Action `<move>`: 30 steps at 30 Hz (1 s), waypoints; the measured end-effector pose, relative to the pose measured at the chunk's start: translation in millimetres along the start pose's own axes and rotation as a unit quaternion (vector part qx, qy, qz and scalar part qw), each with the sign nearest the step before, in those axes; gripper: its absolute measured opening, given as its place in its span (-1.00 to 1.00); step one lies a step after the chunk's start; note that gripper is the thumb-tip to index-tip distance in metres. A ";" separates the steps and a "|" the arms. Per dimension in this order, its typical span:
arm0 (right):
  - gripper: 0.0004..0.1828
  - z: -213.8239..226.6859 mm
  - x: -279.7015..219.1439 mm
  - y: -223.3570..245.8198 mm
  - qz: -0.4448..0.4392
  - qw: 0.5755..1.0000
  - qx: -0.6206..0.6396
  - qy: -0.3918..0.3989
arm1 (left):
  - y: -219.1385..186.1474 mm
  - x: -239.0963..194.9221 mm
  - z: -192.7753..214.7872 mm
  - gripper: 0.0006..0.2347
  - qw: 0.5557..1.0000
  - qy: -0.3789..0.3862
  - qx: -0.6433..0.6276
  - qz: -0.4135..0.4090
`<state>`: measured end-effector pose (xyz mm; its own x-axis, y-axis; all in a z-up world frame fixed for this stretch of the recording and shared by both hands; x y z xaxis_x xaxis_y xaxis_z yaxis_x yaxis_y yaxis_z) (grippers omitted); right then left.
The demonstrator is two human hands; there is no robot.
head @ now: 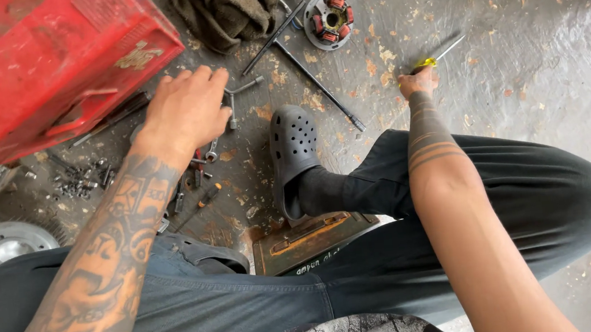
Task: The person sits on the floor and assembles a motorcycle engine casing. They use a screwdriver to tighten bolts on the casing, insert small metal rings into the assembly, and use a T-handle wrench to tighten the bolts further.
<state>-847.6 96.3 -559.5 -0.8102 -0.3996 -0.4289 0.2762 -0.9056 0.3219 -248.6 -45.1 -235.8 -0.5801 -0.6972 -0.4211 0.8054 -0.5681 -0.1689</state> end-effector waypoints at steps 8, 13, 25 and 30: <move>-0.47 15.7 -71.9 27.8 -0.006 0.993 0.118 -0.004 | -96.4 52.8 24.0 -0.47 0.988 -0.036 0.019 -0.148; -0.56 -1.3 -50.1 19.5 -0.052 0.972 0.231 0.016 | -129.1 77.9 8.0 -0.39 0.980 -0.070 0.066 -0.172; -0.61 125.1 -216.9 280.3 0.344 0.767 0.521 0.149 | -119.6 52.5 114.0 -0.34 0.955 -0.257 0.061 -0.136; -0.44 172.4 -334.4 391.4 0.506 0.640 0.537 0.215 | -70.6 -0.6 185.8 -0.40 0.937 -0.337 0.015 -0.085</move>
<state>-557.7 -100.0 -144.6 -0.2160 -0.9156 0.3393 -0.1548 0.3752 0.9139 -327.7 -85.9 -58.0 -0.6530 -0.7072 0.2710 0.6962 -0.7014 -0.1526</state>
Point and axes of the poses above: each hand's wrist, its own x-axis towards the middle knuckle, its own z-axis out of the back of the hand, y = z × x, the point moved 9 cm from there along x, towards the middle knuckle, and after that the axes turned 6 degrees about x, right-handed, at the moved point
